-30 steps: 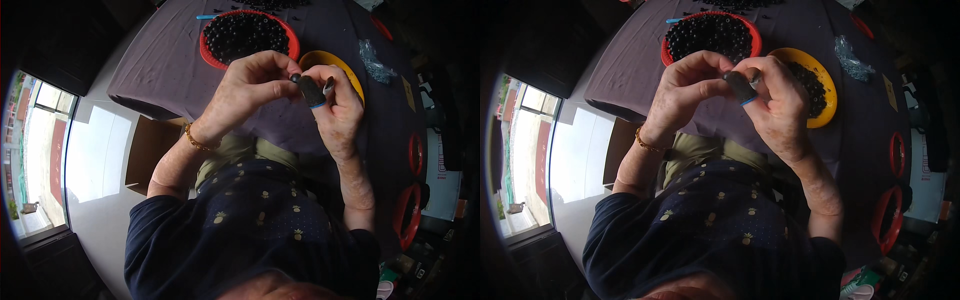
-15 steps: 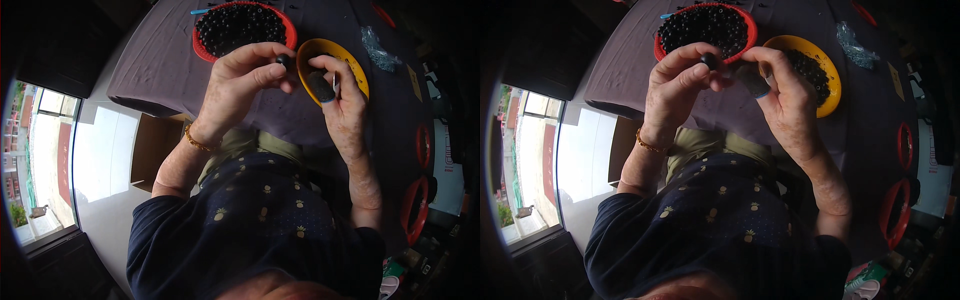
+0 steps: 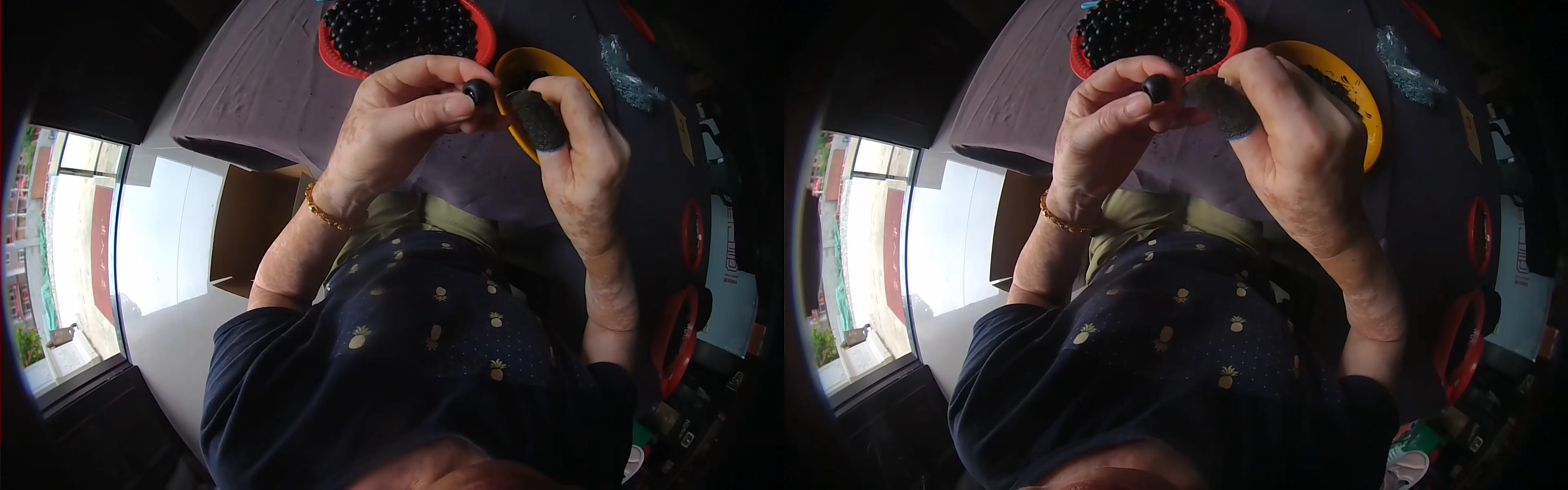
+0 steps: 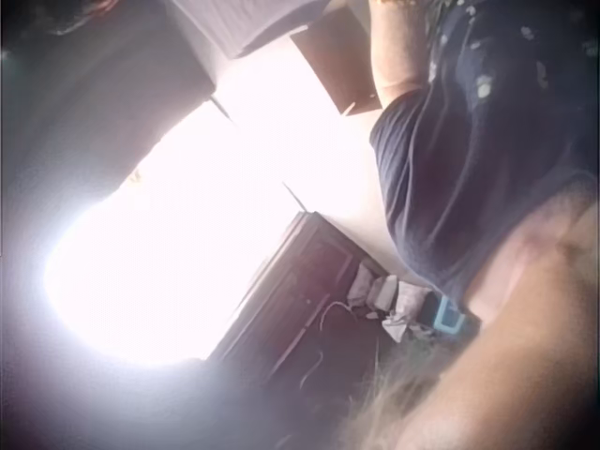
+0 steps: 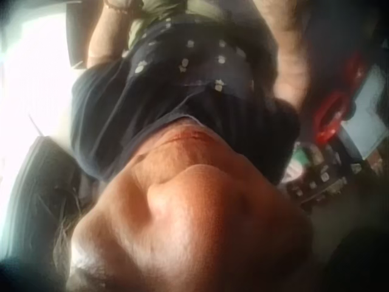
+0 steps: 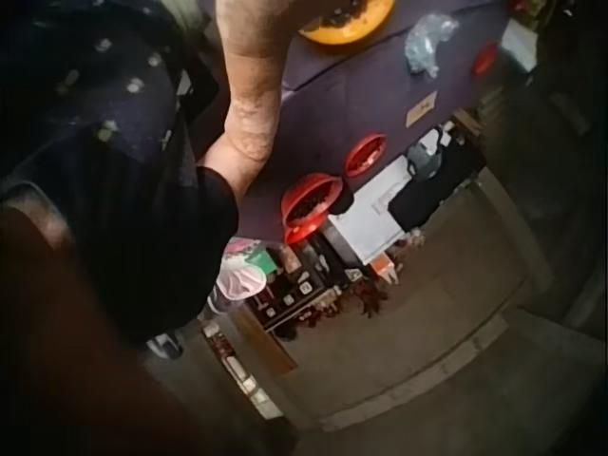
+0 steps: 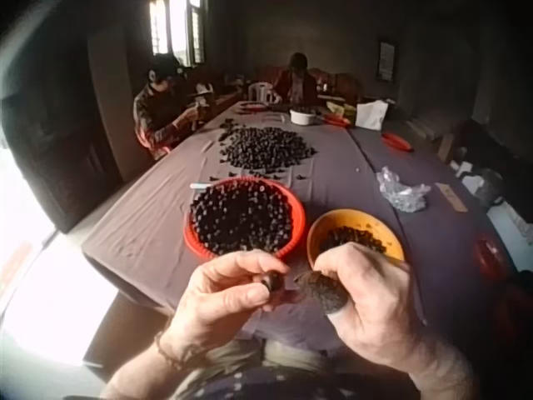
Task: The person processes small black spherical components by hand, picking them from a bowl and manipulating them with a hand tool.
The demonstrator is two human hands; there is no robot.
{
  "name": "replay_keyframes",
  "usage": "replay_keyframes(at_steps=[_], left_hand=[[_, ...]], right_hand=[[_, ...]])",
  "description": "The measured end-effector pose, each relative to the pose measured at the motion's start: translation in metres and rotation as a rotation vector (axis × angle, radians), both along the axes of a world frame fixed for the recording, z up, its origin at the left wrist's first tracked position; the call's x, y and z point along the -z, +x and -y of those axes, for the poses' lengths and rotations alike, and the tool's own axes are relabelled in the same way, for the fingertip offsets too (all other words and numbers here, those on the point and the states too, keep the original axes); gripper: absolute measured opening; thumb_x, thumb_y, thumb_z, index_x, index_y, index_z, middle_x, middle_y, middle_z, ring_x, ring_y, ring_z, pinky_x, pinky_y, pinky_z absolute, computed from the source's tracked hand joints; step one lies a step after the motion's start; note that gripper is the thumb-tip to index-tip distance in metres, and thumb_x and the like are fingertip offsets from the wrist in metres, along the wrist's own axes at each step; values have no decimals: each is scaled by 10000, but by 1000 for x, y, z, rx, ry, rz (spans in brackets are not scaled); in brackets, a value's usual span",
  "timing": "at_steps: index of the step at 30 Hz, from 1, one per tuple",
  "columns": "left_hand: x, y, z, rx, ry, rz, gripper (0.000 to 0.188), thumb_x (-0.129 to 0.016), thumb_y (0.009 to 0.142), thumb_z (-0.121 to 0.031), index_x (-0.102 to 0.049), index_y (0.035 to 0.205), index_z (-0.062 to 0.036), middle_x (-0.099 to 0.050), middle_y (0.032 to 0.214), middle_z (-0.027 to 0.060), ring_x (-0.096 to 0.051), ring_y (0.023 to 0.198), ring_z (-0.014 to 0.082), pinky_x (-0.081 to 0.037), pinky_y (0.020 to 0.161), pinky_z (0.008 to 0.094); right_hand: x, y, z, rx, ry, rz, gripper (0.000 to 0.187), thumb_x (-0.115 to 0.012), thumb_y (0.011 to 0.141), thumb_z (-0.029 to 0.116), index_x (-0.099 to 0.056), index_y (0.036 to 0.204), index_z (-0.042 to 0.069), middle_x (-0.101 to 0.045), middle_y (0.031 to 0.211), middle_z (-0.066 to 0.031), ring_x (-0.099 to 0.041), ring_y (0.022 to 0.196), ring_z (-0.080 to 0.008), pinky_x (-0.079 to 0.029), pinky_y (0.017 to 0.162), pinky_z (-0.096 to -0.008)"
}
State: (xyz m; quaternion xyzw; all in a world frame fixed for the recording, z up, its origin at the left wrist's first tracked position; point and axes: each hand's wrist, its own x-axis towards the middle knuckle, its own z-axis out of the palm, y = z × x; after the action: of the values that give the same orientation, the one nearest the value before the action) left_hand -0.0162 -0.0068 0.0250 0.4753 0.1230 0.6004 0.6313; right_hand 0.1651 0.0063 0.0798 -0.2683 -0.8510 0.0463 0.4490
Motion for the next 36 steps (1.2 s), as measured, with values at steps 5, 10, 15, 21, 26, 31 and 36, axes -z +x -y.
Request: replay_keyframes(at_steps=[5, 10, 15, 21, 26, 31, 36], left_hand=[[-1, 6, 4, -5, -68, 93, 247, -594, 843, -69, -592, 1073, 21, -618, 942, 78, -584, 792, 123, -499, 772, 256], [2, 3, 5, -22, 13, 31, 240, -580, 858, -84, -599, 1074, 18, -623, 951, 67, -587, 820, 112, -486, 763, 238], [0, 5, 11, -51, -33, -7, 225, -591, 852, -96, -622, 1049, 9, -628, 941, 54, -574, 809, 83, -475, 753, 216], [5, 4, 10, -46, -4, -20, 222, -589, 852, -90, -627, 1045, 14, -638, 901, 52, -580, 787, 88, -474, 712, 201], [7, 7, 12, -59, -33, 8, 227, -584, 856, -93, -624, 1049, 20, -642, 895, 62, -582, 766, 90, -488, 697, 213], [10, 6, 11, -32, -74, 31, 231, -576, 861, -92, -618, 1053, 30, -643, 892, 63, -581, 757, 90, -495, 700, 223], [8, 6, 11, 9, -76, -6, 279, -557, 844, -129, -604, 1059, 43, -644, 907, 81, -571, 740, 108, -446, 622, 225]], right_hand=[[-2, -1, 2, 77, 332, 199, 216, -660, 744, 52, -573, 938, 13, -586, 755, -83, -595, 651, -219, -480, 581, -311], [1, -3, 5, 97, 366, 264, 291, -675, 779, 259, -574, 916, 23, -557, 707, -60, -568, 599, -192, -460, 539, -290], [-2, -6, 5, 134, 397, 305, 380, -642, 780, 390, -568, 894, 36, -529, 675, -34, -557, 581, -174, -448, 512, -288], [-1, -5, 2, 138, 369, 361, 390, -674, 744, 389, -561, 881, 41, -538, 697, -27, -560, 589, -172, -452, 514, -286], [0, -4, 1, 121, 366, 350, 359, -706, 726, 337, -556, 871, 44, -543, 706, -31, -562, 594, -181, -457, 520, -286], [3, -3, 0, 125, 352, 343, 338, -725, 708, 297, -553, 854, 46, -542, 694, -34, -562, 593, -183, -458, 518, -287], [-7, -12, 8, 146, 302, 371, 336, -741, 677, 281, -551, 822, 45, -528, 666, -27, -553, 568, -170, -454, 507, -278]])
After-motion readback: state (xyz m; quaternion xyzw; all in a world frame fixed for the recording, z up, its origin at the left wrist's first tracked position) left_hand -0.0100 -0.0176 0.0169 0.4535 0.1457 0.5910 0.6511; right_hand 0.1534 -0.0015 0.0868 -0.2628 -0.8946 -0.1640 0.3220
